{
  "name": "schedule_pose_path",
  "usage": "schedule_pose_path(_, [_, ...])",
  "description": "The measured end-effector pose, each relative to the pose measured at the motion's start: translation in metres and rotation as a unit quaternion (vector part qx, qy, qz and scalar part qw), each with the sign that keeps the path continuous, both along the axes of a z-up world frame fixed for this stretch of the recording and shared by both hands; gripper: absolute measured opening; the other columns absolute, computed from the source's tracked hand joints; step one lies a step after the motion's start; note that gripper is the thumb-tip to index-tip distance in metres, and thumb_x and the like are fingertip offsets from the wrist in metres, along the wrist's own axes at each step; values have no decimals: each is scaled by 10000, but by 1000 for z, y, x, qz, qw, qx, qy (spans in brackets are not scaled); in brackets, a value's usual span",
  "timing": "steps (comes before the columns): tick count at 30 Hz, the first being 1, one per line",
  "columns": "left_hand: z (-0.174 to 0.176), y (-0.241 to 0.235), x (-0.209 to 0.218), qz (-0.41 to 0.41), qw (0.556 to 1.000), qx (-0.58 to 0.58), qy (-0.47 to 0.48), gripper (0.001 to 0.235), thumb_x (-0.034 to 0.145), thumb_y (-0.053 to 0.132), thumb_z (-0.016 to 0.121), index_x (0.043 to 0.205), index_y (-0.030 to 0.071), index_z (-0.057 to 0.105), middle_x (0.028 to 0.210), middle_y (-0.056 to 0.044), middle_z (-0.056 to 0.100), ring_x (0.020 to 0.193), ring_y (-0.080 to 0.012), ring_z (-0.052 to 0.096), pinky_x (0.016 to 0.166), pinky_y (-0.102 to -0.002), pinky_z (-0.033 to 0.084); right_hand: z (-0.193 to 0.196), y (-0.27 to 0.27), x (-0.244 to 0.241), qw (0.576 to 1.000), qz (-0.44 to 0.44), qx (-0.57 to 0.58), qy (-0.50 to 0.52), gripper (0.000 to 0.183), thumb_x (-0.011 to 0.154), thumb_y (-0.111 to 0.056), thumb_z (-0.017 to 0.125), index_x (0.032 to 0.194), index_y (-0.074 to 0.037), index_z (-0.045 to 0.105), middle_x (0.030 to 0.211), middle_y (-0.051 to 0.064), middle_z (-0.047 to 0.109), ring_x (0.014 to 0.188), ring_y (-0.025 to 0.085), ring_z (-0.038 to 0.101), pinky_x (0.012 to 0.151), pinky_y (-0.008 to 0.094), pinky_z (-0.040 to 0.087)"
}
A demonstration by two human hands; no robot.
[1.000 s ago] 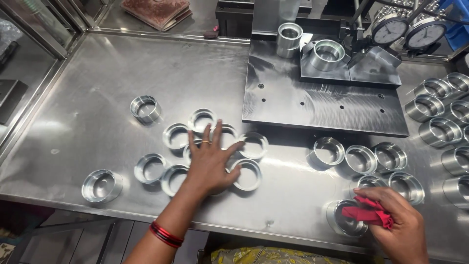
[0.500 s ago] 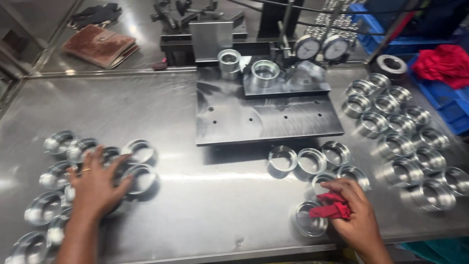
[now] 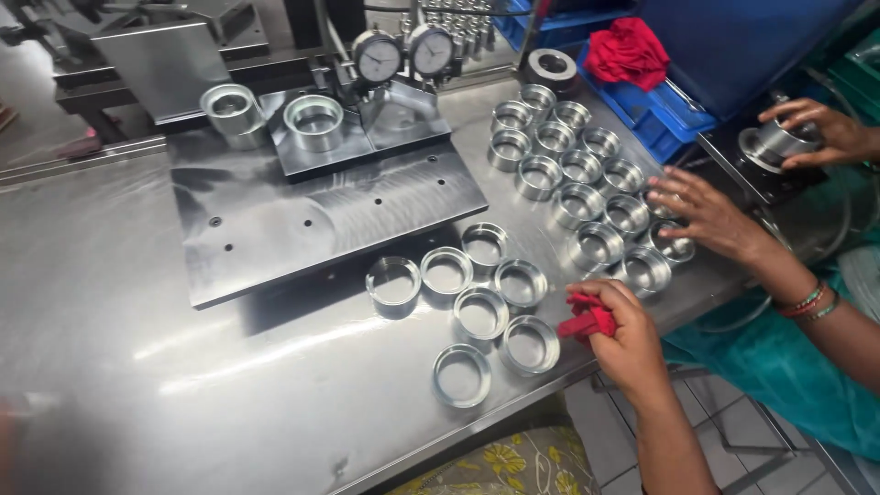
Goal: Inspecting and cleaning small circular metal components using a rag and a dial gauge fixture.
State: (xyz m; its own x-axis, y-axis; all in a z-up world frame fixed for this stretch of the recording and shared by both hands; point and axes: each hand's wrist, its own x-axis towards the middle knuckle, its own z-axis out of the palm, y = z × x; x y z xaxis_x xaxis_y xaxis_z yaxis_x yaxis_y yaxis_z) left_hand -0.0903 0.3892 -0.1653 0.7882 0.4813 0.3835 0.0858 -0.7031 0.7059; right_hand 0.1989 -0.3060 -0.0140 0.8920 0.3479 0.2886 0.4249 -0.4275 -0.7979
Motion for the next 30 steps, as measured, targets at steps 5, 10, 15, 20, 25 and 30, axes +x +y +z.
schedule_pose_path(5, [79,-264,118,-58,983,162,-70,446,745,166,761,1180,74,726,1195,-157,658,1193,-362,597,1009,-492,456,5,30,7,994,25,-64,-84,580,676,86,533,1189,-99,730,1281,85,677,1227,270,636,1058,372,482])
schedule_pose_path(10, [115,-377,186,-174,973,149,-13,531,805,236,751,1281,20,658,1333,-211,575,1264,-381,510,1034,-517,410,-25,66,32,974,101,-138,-145,602,708,12,576,1283,-117,696,1464,103,577,1412,354,442,1150,492,334])
schedule_pose_path(15, [107,-385,193,-114,959,250,71,389,842,163,682,1200,11,690,1301,-189,588,1309,-345,502,1104,-552,333,-31,74,32,969,117,-183,-116,515,758,-62,594,1256,-148,694,1440,56,596,1471,348,388,1163,504,313])
schedule_pose_path(20, [143,-381,166,-81,949,206,223,155,836,179,715,949,104,789,1223,-94,616,1283,-297,494,1101,-582,284,-30,86,20,966,146,-181,-113,531,727,-55,585,1232,-155,712,1413,48,617,1464,334,388,1163,503,317])
schedule_pose_path(25, [156,-378,134,-29,948,150,280,179,796,186,761,955,120,809,1150,-62,617,1140,-286,510,1008,-583,311,-23,101,-4,962,199,-148,-118,598,707,-18,558,1280,-134,684,1456,91,575,1472,348,378,1172,512,300])
schedule_pose_path(30, [157,-362,97,0,966,-56,252,201,849,230,747,1000,106,793,966,-52,616,892,-206,589,816,-453,479,11,112,-27,971,227,-39,-60,752,652,81,453,1354,-114,638,1496,150,530,1408,338,486,1162,483,388])
